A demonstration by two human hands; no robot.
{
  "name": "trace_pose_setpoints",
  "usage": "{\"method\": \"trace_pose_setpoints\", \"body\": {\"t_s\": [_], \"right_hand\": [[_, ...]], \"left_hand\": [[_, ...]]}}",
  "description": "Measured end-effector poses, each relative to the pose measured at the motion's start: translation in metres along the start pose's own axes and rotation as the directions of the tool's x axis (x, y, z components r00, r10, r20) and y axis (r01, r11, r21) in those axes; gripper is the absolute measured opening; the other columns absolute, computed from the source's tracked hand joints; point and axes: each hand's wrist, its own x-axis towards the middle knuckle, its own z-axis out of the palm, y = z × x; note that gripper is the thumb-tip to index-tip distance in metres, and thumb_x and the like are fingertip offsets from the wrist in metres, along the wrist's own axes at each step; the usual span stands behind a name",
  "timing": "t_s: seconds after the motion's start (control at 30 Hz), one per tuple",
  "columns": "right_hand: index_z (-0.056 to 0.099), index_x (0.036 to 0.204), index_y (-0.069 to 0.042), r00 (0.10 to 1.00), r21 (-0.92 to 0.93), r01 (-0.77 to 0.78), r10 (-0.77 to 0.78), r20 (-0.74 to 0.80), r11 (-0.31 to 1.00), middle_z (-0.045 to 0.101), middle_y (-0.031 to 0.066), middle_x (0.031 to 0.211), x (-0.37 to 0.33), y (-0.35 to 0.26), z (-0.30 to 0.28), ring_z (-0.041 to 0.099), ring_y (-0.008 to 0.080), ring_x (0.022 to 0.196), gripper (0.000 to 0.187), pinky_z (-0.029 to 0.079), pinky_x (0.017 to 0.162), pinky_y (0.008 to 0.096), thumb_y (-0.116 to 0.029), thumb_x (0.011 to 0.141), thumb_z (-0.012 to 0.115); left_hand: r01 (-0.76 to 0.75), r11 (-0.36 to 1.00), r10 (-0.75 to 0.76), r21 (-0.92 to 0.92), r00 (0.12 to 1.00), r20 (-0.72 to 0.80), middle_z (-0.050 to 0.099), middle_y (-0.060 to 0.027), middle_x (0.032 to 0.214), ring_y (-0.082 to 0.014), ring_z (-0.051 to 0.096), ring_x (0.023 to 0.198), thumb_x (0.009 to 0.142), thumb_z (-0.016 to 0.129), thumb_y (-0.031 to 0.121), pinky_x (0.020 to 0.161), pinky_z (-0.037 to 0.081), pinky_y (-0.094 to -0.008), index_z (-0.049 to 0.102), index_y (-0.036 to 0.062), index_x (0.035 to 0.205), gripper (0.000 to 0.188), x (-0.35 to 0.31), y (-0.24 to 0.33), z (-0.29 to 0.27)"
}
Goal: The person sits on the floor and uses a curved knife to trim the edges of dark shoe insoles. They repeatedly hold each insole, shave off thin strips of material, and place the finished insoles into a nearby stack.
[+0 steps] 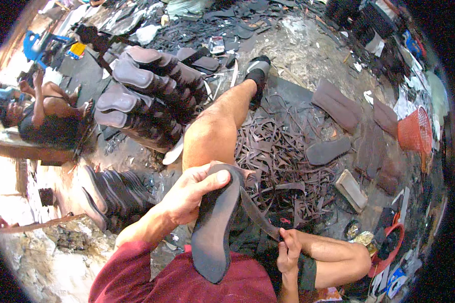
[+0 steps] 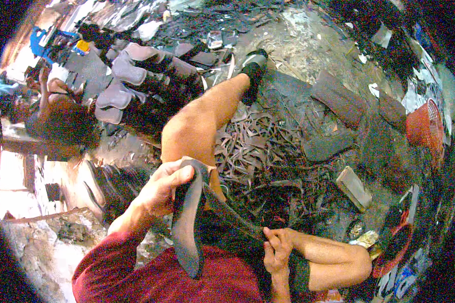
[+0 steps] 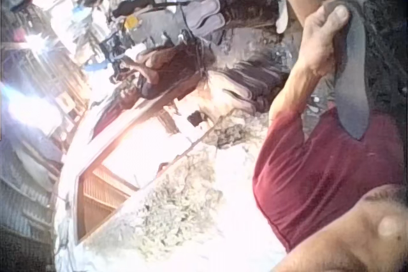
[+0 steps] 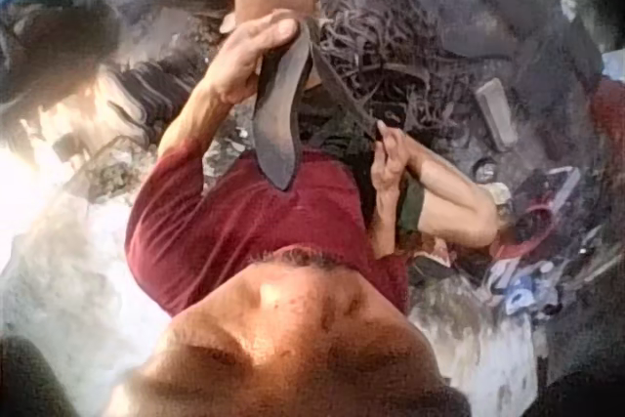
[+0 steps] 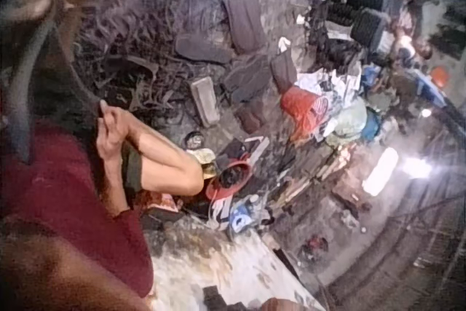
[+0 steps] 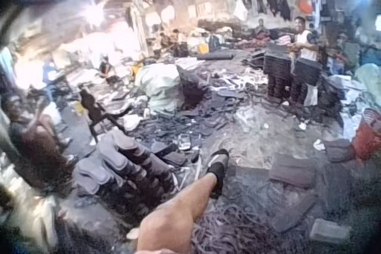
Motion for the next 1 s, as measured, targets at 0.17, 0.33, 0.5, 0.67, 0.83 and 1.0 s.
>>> {"method": "trace_pose_setpoints", "body": {"t_s": [0.17,0.33,0.5,0.67,0.83,1.0], "right_hand": [[0.065,0.123,-0.009,1.0,0.006,0.012,-0.012,0.028,1.0,0.06,0.0139,0.092,0.038,-0.021,-0.01,0.057,0.0313,0.08,0.044,0.048,0.071,0.0388,0.001,0.08,0.063],[0.066,0.124,-0.017,0.97,-0.093,0.104,-0.081,0.229,0.99,0.059,0.0091,0.079,0.098,-0.046,-0.05,0.058,0.0268,0.063,0.045,0.05,0.057,0.0376,-0.008,0.08,0.07],[0.066,0.123,-0.011,0.873,-0.166,0.251,-0.149,0.465,0.954,0.054,0.0058,0.067,0.162,-0.086,-0.069,0.054,0.024,0.052,0.038,0.044,0.048,0.0363,-0.012,0.085,0.064],[0.065,0.126,-0.015,0.781,-0.1,0.338,-0.219,0.585,0.936,0.056,0.0054,0.068,0.204,-0.11,-0.054,0.057,0.0254,0.052,0.043,0.045,0.047,0.0378,-0.01,0.084,0.065],[0.062,0.131,-0.02,0.833,0.053,0.113,-0.124,0.54,0.992,0.066,0.0091,0.08,0.194,-0.096,-0.074,0.067,0.0292,0.072,0.039,0.054,0.065,0.0373,-0.016,0.092,0.061],[0.06,0.131,-0.002,0.992,0.371,-0.113,0.122,-0.001,0.922,0.058,0.0054,0.077,0.128,-0.106,-0.074,0.051,0.013,0.066,0.043,0.043,0.063,0.0252,0.002,0.089,0.051]], "left_hand": [[-0.047,0.996,0.044,0.077,0.998,0.037,0.069,-0.0004,0.105,-0.0087,0.061,0.092,0.092,0.07,0.026,0.086,0.049,-0.027,0.066,0.0045,0.119,0.034,0.007,-0.008,0.003],[-0.06,0.901,0.018,0.431,0.995,0.1,0.07,0.0003,0.096,-0.0089,0.061,0.091,0.087,0.076,0.02,0.084,0.049,-0.0272,0.073,0.0034,0.104,0.024,0.006,-0.005,0.0],[-0.017,0.843,-0.039,0.537,0.995,0.093,0.071,-0.0022,0.093,-0.0078,0.061,0.086,0.085,0.079,0.021,0.077,0.05,-0.0262,0.073,0.0036,0.104,0.027,0.005,-0.006,0.008],[-0.035,0.836,-0.07,0.547,0.983,0.17,0.071,-0.0045,0.1,-0.0088,0.06,0.089,0.087,0.078,0.022,0.078,0.05,-0.0272,0.071,0.0027,0.109,0.03,0.007,-0.01,0.01],[-0.08,0.704,-0.295,0.705,0.87,0.394,0.066,-0.0108,0.118,-0.0165,0.061,0.102,0.096,0.059,0.044,0.086,0.05,-0.0321,0.044,0.0075,0.142,0.06,0.022,0.001,-0.011],[-0.256,0.959,0.182,0.119,0.882,0.435,0.063,-0.0176,0.117,-0.0305,0.065,0.098,0.086,0.066,0.021,0.084,0.054,-0.0449,0.035,0.0025,0.141,0.066,0.023,-0.042,-0.029]]}}
